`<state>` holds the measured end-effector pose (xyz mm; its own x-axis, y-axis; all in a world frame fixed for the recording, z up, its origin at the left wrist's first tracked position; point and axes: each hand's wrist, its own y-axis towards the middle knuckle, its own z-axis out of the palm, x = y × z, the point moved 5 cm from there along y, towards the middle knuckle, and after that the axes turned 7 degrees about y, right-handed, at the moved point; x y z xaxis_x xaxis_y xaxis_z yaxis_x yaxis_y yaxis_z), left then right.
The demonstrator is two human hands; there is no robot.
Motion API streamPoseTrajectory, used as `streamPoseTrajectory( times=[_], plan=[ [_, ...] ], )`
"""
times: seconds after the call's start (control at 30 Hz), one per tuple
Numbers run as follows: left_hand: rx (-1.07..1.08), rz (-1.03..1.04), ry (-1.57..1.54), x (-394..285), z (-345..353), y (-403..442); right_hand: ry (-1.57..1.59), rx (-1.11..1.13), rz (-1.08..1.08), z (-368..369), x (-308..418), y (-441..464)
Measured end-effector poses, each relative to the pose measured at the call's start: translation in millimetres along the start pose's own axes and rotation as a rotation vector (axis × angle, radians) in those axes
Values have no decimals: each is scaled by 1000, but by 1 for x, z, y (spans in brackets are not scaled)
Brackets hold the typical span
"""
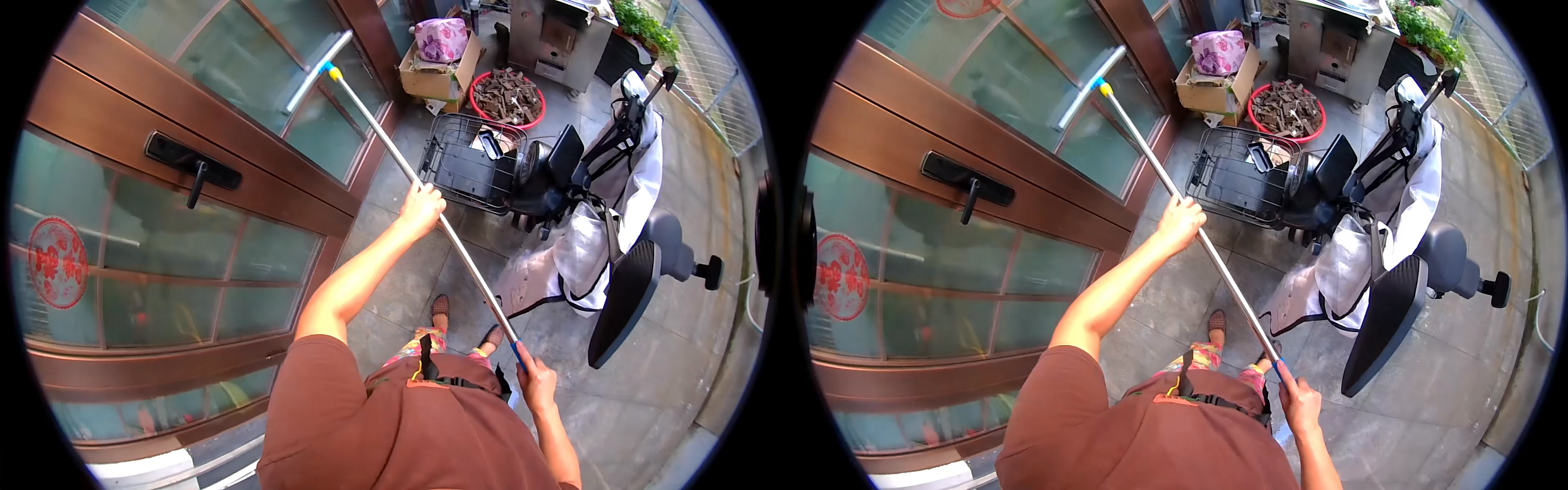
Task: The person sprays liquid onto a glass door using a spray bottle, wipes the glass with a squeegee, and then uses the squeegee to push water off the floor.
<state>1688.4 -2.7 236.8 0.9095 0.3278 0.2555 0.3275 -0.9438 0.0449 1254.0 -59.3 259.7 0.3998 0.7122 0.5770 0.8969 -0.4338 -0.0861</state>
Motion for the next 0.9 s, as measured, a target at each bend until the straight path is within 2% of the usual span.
streamPoseTrajectory(
  times=[0.1,0.17,0.27,0.33,0.4,0.5,0.6,0.67,0.77,0.9],
  plan=[
    [-187,-16,52,24,-63,2,91,-89,-76,7,7,8],
    [-218,-28,95,41,-94,8,117,-142,-106,9,15,19],
    [-230,-29,133,52,-105,11,122,-208,-139,14,17,28],
    [-262,-31,109,48,-101,13,134,-193,-128,9,14,28],
    [-205,-40,46,36,-74,12,113,-132,-95,7,4,21],
    [-145,-39,-29,10,-4,4,62,-59,-64,5,-4,5],
    [52,-61,-144,-14,68,-8,-42,7,-12,4,-1,4],
    [138,-61,-165,-21,92,-10,-92,38,6,7,0,4],
    [182,-45,-134,-25,95,-9,-124,43,1,18,-12,1],
    [113,-16,-68,-21,36,-3,-20,-1,-14,10,-29,-7]
  ],
)
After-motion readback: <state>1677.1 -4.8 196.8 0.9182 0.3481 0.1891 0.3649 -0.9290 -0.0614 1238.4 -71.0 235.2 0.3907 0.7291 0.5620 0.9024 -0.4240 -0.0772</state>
